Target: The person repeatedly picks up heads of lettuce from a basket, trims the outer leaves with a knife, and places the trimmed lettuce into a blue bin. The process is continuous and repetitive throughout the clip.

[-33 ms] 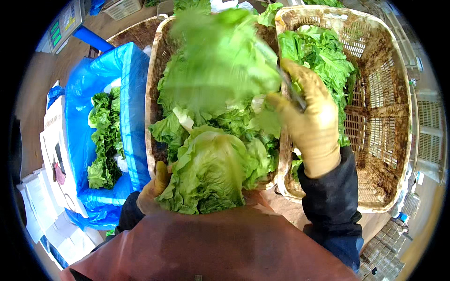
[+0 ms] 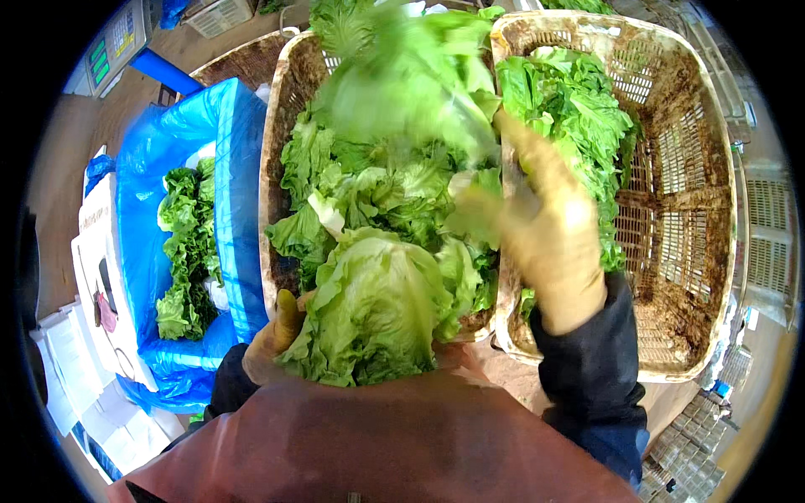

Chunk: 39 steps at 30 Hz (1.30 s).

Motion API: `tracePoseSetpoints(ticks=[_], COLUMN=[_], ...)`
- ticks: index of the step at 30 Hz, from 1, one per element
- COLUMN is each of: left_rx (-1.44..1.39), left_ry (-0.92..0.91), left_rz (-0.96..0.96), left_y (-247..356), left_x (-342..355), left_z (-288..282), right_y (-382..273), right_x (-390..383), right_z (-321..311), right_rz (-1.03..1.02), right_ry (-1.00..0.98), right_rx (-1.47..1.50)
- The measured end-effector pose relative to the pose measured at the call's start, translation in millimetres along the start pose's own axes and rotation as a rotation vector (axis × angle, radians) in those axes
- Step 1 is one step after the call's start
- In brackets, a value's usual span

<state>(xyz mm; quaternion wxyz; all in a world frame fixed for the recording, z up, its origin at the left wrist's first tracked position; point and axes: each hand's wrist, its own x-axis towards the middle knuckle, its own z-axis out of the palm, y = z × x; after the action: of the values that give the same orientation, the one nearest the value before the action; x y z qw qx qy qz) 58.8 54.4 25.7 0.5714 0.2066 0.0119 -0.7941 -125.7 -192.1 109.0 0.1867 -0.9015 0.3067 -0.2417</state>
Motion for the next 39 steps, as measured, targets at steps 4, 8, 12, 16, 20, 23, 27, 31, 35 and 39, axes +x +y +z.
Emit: tracePoseSetpoints(ticks=[4,8,12,16,20,23,27,31,35,39], left_rx=[0.319,1.062,1.226,0.802,0.825,0.833,0.908,0.28,0.6,0.541], left_ry=[0.074,0.415,0.031,0.24,0.295,0.239,-0.288,-0.277,-0.116,-0.156], left_rz=[0.237,0.559,-0.007,0.042,0.237,0.147,-0.369,-0.451,-0.229,-0.026], left_y=[19,67,47,39,64,94,87,10,-7,-31], left_x=[18,37,66,72,77,66,74,84,115,132], left_z=[-27,3,41,36,22,40,21,-8,-17,-17], right_y=[-3,6,-34,-3,114,236,260,166,140,121], right_x=[-39,-64,-42,-53,-66,-127,-160,-91,-108,-155], right_z=[27,37,-2,-37,-78,-108,-84,-118,-146,-43], right_rz=[0.652,0.531,0.264,0.062,0.682,0.782,0.928,0.951,1.107,0.976], right_ry=[-0.783,-0.659,-0.667,-0.501,-0.257,-0.64,-0.774,-0.631,-0.258,-0.159], right_rx=[0.807,0.794,0.239,0.378,0.84,-0.246,-0.107,-0.009,0.734,0.667])
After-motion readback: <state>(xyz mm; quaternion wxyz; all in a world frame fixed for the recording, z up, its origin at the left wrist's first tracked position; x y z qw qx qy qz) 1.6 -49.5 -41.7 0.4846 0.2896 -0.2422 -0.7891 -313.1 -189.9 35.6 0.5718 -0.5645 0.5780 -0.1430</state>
